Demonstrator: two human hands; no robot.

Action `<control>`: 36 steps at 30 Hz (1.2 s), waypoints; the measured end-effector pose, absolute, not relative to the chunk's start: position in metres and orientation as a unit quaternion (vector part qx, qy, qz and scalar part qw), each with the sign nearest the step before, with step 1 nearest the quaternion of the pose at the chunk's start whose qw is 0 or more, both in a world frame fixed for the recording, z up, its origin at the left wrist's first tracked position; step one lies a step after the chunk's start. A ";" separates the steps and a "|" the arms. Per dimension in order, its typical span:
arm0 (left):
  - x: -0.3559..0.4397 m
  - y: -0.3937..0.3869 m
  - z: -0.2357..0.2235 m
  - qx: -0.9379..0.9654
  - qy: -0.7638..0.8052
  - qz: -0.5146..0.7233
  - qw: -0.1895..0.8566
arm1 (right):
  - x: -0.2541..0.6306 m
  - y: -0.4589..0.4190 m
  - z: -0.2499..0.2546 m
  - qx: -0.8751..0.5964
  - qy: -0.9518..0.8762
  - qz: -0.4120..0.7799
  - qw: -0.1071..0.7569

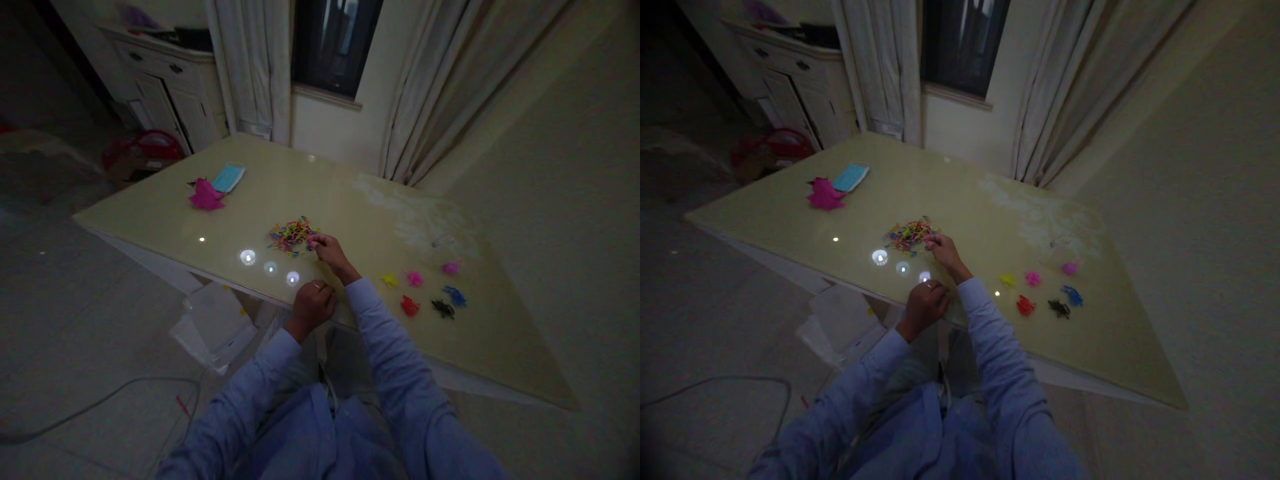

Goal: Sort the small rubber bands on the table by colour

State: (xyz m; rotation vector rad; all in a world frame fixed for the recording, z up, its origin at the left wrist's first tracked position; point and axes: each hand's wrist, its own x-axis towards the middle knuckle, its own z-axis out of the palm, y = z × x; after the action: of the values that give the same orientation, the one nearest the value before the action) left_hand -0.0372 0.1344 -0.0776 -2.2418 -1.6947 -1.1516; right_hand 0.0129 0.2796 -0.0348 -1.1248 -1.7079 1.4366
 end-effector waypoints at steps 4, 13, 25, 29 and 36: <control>-0.038 0.134 -0.078 -0.735 -0.559 -0.381 0.043 | 0.034 0.268 -0.023 -0.399 -0.469 0.712 0.339; -0.041 0.135 -0.076 -0.721 -0.565 -0.400 0.023 | 0.091 0.232 0.008 -0.318 -0.301 0.784 0.441; -0.048 0.138 -0.080 -0.725 -0.562 -0.396 0.036 | 0.230 0.201 0.012 -0.458 -0.387 0.540 0.590; -0.048 0.138 -0.081 -0.726 -0.574 -0.376 0.044 | 0.267 0.212 0.004 -0.526 -0.408 0.452 0.594; -0.046 0.138 -0.079 -0.723 -0.574 -0.377 0.069 | 0.288 0.230 -0.014 -0.612 -0.425 0.399 0.535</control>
State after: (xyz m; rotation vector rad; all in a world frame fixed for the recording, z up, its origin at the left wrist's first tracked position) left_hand -0.0461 0.1383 -0.0795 -2.1771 -1.7285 -1.1350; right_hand 0.2877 0.2302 -0.0141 -1.4569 -1.0126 0.9513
